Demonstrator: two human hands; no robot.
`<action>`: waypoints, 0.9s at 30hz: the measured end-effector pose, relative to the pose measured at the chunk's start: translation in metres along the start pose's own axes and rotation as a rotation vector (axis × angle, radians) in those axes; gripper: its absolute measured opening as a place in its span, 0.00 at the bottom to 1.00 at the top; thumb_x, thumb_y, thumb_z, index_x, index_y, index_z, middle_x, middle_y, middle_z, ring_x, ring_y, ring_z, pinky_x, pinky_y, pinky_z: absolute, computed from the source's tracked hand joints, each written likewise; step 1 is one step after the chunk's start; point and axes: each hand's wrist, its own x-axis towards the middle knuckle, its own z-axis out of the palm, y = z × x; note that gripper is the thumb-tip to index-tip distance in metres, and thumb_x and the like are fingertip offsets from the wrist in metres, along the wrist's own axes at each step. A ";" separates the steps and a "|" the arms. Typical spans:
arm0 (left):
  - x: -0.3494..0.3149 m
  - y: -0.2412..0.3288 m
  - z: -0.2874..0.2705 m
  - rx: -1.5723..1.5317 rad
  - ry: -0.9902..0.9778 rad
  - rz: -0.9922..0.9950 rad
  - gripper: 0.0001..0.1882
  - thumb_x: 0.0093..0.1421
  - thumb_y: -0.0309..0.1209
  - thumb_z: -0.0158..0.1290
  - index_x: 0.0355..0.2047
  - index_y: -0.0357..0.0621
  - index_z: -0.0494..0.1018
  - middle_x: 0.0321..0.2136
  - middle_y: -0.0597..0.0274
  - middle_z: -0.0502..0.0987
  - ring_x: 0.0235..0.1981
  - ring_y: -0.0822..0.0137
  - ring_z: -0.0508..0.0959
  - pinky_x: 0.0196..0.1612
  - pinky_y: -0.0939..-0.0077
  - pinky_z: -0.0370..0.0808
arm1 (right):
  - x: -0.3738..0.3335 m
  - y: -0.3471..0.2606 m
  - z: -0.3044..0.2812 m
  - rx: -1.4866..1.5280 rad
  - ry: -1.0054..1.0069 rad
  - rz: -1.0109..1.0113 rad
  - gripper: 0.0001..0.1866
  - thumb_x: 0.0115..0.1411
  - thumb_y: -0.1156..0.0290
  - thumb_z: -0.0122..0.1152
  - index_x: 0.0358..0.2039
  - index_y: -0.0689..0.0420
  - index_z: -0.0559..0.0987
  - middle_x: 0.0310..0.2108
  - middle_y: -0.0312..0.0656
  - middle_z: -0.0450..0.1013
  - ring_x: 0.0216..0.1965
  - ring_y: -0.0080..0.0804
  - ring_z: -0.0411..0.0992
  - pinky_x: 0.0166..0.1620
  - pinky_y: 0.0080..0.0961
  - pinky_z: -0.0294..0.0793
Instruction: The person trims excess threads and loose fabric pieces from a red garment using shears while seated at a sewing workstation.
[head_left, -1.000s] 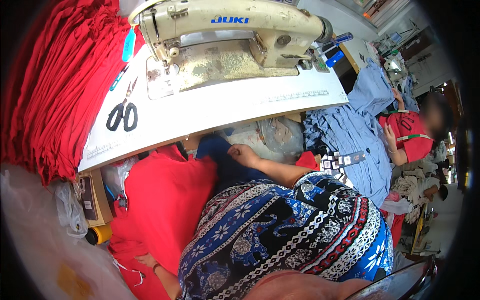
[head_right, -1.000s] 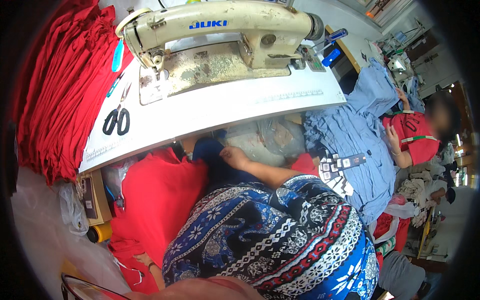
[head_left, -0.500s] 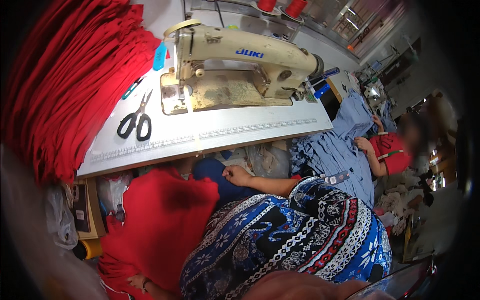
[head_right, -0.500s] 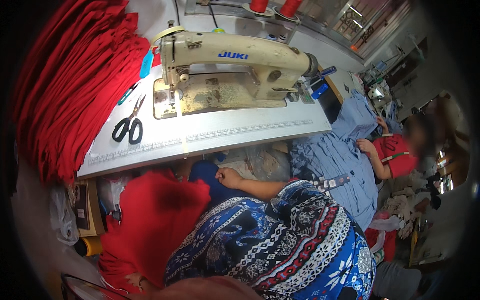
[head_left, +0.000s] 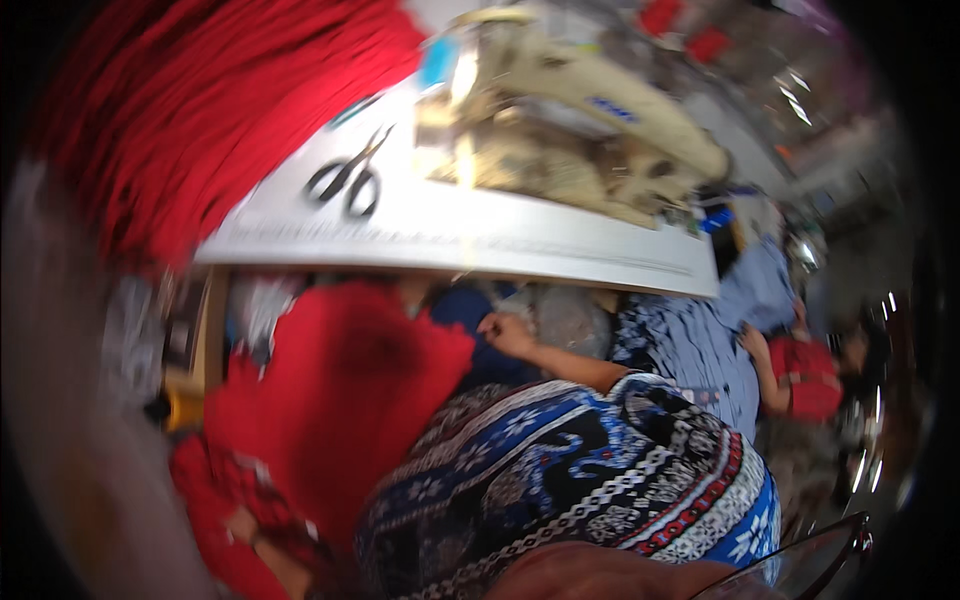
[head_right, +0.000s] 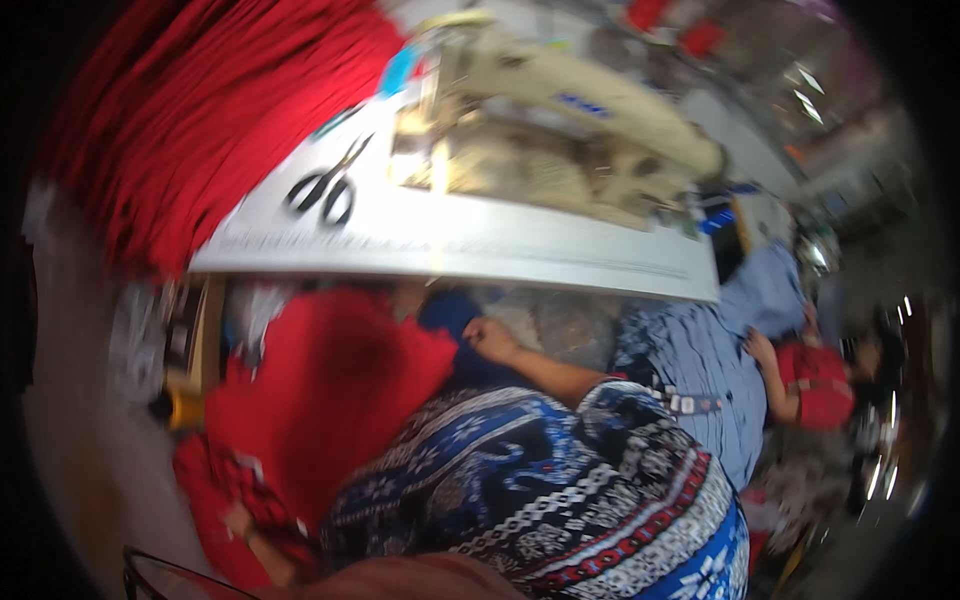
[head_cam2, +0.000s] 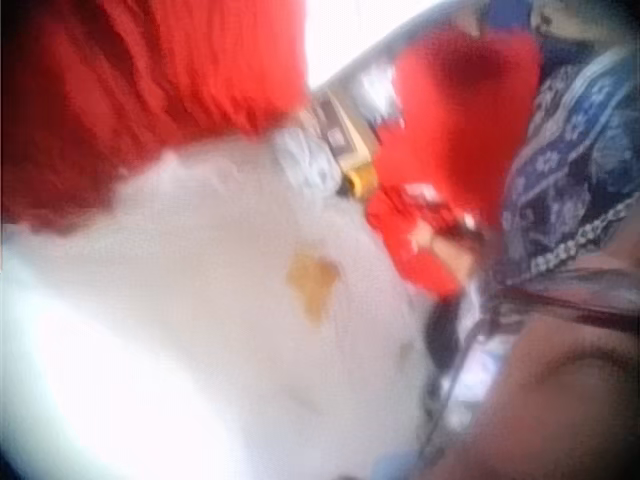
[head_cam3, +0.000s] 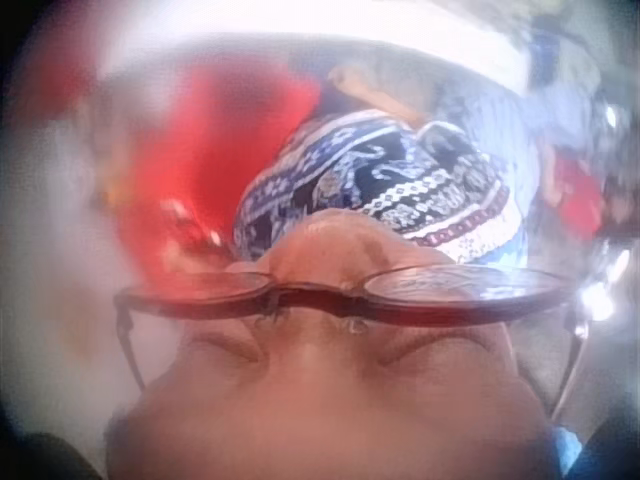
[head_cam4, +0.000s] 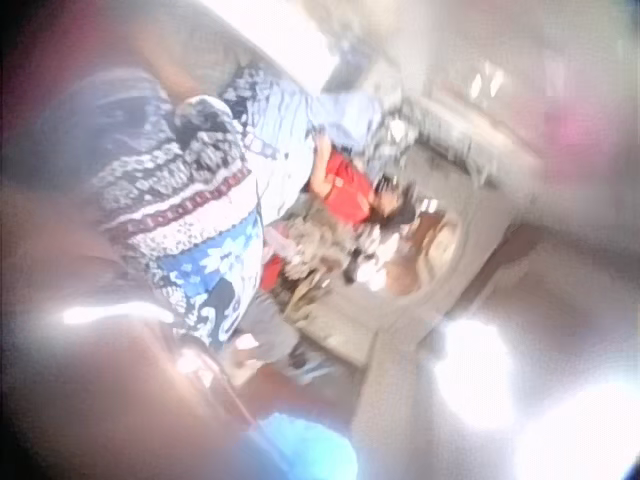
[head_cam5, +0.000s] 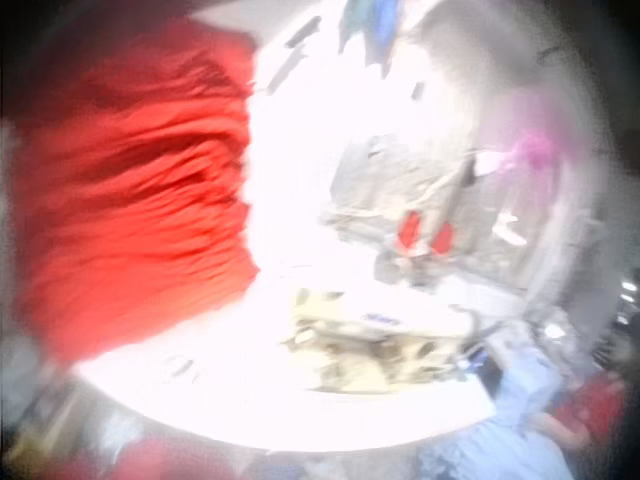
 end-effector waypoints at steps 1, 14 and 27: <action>0.011 -0.011 -0.004 -0.042 -0.018 0.043 0.39 0.50 0.44 0.61 0.55 0.32 0.62 0.52 0.44 0.68 0.47 0.50 0.75 0.52 0.61 0.70 | 0.001 -0.002 0.005 -0.002 0.005 0.019 0.06 0.50 0.77 0.56 0.30 0.57 0.79 0.31 0.43 0.77 0.34 0.35 0.76 0.40 0.28 0.75; 0.032 -0.029 -0.131 -0.986 -0.048 -0.044 0.29 0.47 0.32 0.63 0.48 0.34 0.71 0.43 0.56 0.77 0.42 0.61 0.76 0.49 0.68 0.71 | -0.006 0.027 0.070 0.345 -0.078 -0.001 0.04 0.57 0.79 0.57 0.34 0.59 0.77 0.29 0.31 0.73 0.31 0.16 0.68 0.37 0.16 0.68; -0.047 0.109 0.002 -0.230 0.109 0.433 0.50 0.46 0.46 0.60 0.66 0.48 0.48 0.63 0.44 0.53 0.62 0.42 0.57 0.60 0.42 0.58 | 0.001 -0.214 -0.057 0.807 -0.272 -0.366 0.14 0.59 0.74 0.58 0.46 0.63 0.75 0.43 0.48 0.75 0.47 0.36 0.73 0.54 0.34 0.70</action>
